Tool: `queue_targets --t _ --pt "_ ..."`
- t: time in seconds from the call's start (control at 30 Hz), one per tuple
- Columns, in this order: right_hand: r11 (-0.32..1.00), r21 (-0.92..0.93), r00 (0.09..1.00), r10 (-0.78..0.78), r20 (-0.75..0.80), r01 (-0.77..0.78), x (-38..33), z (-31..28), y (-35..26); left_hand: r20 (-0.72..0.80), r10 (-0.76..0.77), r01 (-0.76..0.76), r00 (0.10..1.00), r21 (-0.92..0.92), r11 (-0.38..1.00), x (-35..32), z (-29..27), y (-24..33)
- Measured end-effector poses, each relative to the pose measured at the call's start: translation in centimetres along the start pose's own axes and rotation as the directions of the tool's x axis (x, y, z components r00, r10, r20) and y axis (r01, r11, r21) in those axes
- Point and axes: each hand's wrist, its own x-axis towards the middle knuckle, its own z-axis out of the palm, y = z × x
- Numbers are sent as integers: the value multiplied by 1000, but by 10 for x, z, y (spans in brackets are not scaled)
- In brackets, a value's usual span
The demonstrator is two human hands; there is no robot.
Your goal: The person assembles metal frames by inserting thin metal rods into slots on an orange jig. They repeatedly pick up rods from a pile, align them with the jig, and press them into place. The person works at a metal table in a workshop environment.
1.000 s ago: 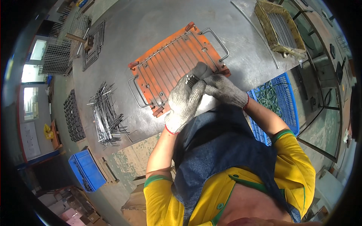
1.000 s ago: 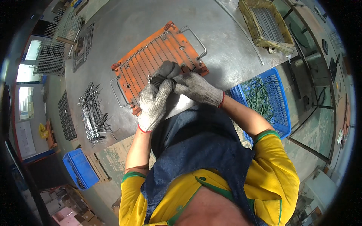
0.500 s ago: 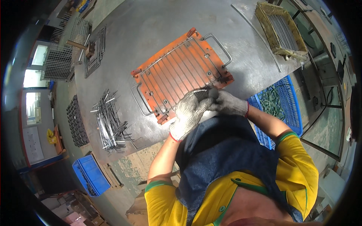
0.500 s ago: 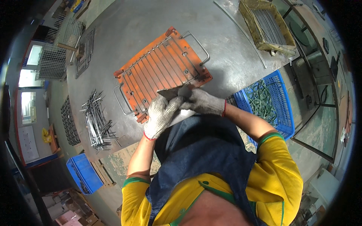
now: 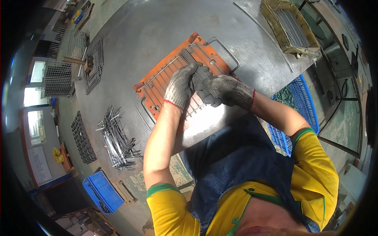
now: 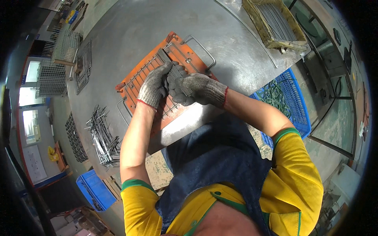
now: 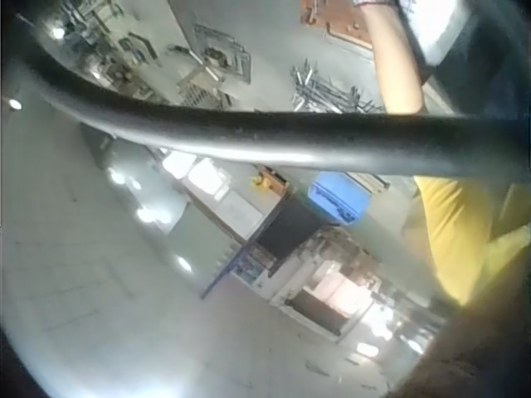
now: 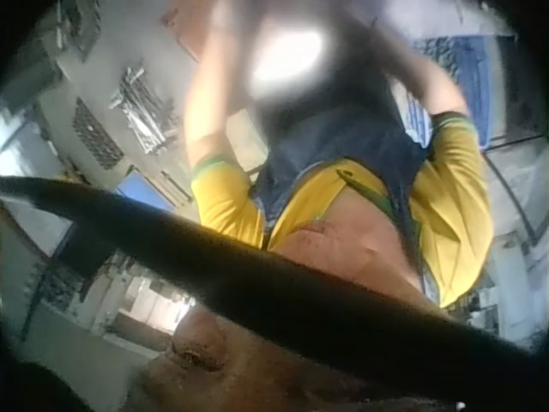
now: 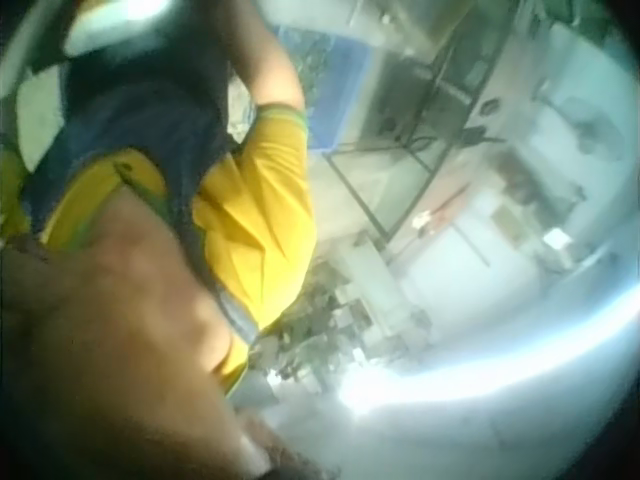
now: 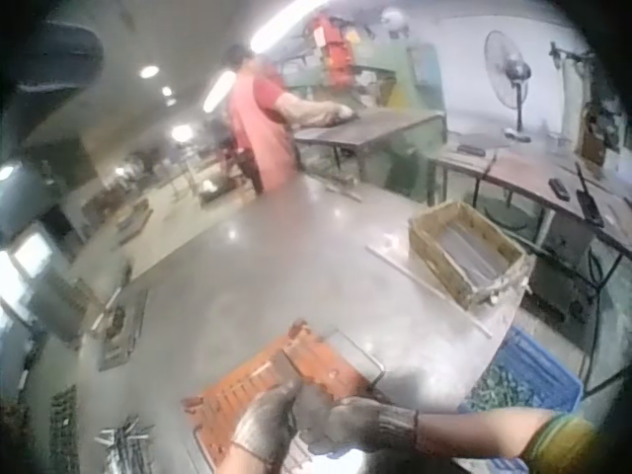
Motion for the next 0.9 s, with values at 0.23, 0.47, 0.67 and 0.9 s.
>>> queue_targets --t 0.23,0.47,0.67,0.9 --pt "110 944 929 245 276 -310 4 20 10 -136 -28 80 990 392 917 10 -7 11" --pt "-348 883 878 248 410 -314 8 6 -2 569 619 -228 542 808 -543 18 0 9" --pt "924 -109 927 372 48 -365 -18 -92 -20 622 443 -295 646 739 -606 32 -18 -12" --pt "703 435 659 699 -279 -563 -25 -54 46 664 354 -385 659 702 -600 24 10 -8"
